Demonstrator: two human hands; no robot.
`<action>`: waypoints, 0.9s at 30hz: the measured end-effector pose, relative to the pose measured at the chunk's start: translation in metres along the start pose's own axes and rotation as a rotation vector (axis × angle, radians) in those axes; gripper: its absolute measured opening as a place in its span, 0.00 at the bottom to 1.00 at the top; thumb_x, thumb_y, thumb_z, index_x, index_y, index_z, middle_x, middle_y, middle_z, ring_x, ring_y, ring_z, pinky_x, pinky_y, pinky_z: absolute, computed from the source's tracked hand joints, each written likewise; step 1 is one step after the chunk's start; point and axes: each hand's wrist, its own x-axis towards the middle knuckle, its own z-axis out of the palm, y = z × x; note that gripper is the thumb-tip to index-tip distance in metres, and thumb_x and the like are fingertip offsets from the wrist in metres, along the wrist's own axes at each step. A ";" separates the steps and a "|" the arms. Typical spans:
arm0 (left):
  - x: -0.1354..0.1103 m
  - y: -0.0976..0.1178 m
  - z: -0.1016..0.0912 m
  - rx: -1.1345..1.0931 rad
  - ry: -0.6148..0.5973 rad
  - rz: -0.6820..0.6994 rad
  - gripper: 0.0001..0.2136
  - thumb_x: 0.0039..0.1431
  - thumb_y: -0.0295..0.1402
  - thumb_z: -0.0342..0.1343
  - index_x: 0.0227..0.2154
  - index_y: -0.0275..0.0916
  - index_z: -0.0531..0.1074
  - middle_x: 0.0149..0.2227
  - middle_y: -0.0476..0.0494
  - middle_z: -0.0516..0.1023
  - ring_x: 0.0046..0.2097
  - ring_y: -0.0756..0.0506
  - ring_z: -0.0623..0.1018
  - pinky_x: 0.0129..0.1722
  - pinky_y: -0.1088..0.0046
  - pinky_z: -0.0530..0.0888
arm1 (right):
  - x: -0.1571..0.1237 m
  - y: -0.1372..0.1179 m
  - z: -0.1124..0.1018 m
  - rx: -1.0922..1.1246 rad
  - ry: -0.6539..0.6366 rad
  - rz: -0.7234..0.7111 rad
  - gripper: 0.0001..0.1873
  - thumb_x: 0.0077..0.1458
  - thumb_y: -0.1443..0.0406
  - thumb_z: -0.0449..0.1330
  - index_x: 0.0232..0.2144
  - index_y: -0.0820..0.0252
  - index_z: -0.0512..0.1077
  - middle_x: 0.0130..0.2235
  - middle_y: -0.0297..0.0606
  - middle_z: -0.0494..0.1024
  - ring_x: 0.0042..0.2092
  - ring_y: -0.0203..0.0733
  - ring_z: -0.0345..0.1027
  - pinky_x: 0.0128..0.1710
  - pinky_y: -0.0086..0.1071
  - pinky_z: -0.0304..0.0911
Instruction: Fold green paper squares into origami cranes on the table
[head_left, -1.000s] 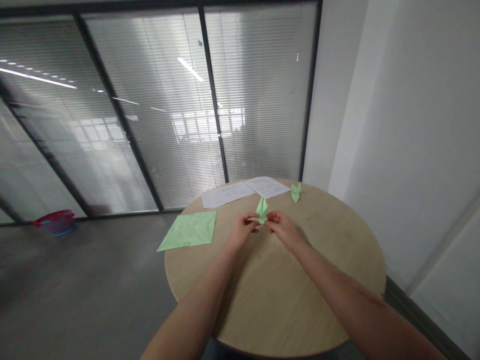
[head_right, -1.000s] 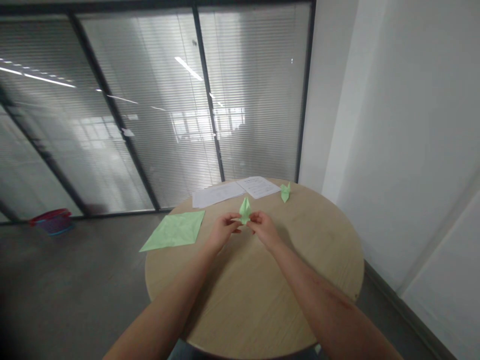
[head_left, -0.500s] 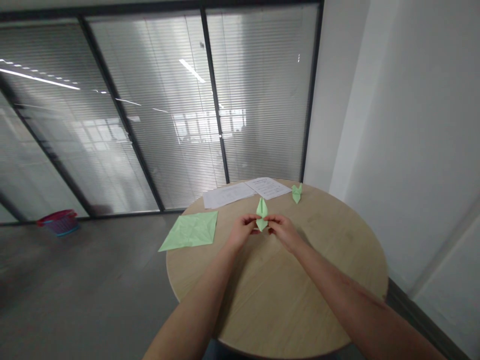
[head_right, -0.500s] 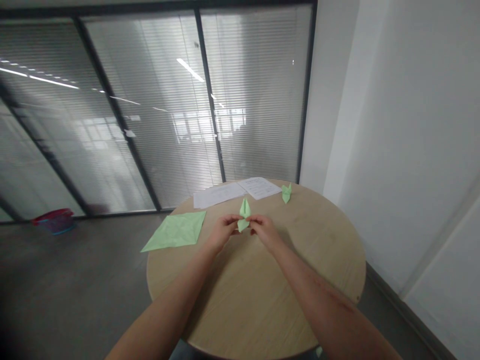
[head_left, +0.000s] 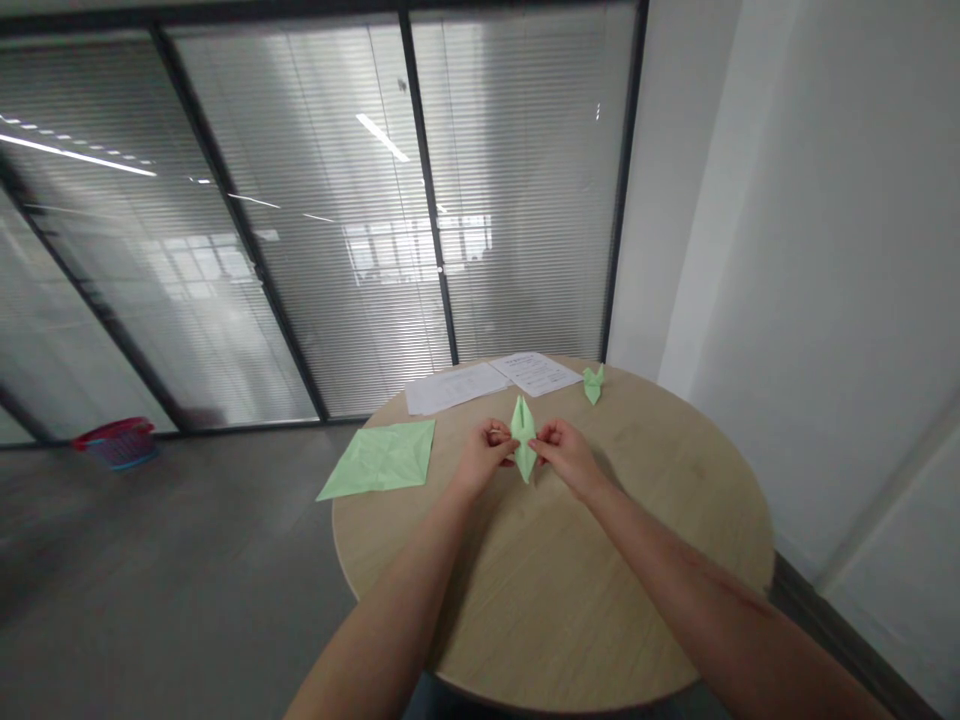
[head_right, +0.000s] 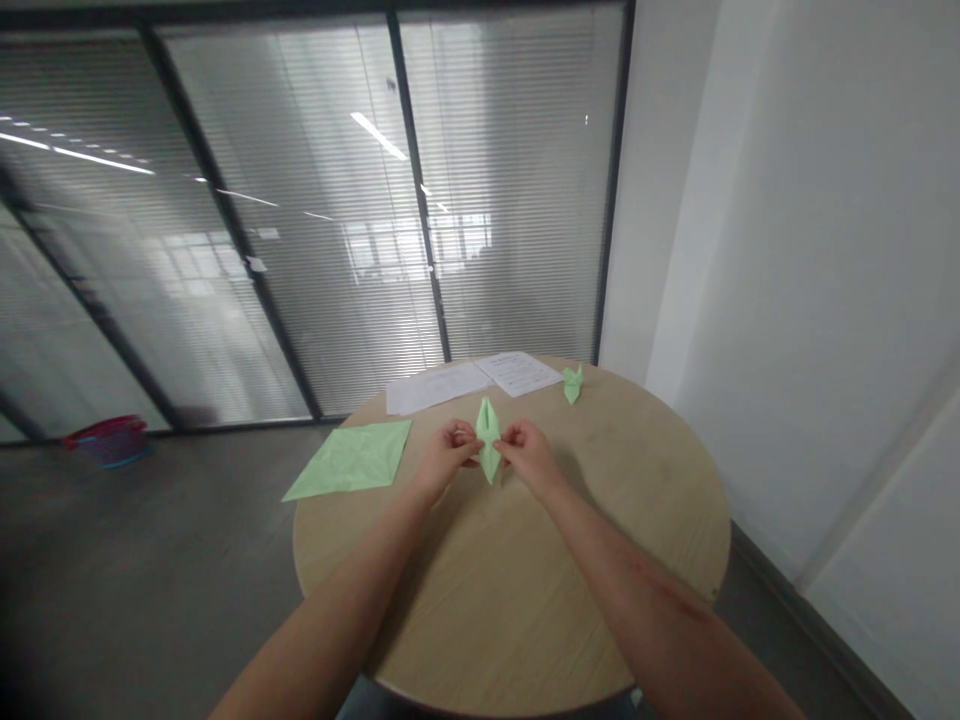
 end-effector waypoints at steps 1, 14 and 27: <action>-0.001 0.002 0.000 -0.001 0.003 0.002 0.15 0.44 0.34 0.66 0.31 0.38 0.65 0.24 0.54 0.71 0.25 0.51 0.73 0.25 0.76 0.73 | 0.000 0.000 0.000 0.003 -0.005 -0.004 0.17 0.41 0.58 0.67 0.27 0.57 0.63 0.24 0.28 0.68 0.25 0.34 0.64 0.26 0.29 0.60; 0.002 0.000 0.004 0.294 0.145 0.209 0.05 0.48 0.34 0.59 0.26 0.37 0.72 0.26 0.48 0.73 0.28 0.49 0.72 0.28 0.75 0.69 | -0.006 -0.013 0.004 0.112 -0.086 0.023 0.19 0.41 0.57 0.69 0.34 0.60 0.71 0.33 0.36 0.77 0.33 0.38 0.70 0.36 0.33 0.66; -0.004 0.005 0.008 0.112 -0.163 0.087 0.15 0.54 0.43 0.60 0.35 0.36 0.78 0.35 0.41 0.80 0.35 0.44 0.78 0.33 0.72 0.74 | -0.001 -0.002 0.000 -0.130 -0.060 -0.090 0.16 0.48 0.56 0.62 0.36 0.60 0.77 0.34 0.40 0.79 0.33 0.41 0.71 0.33 0.34 0.66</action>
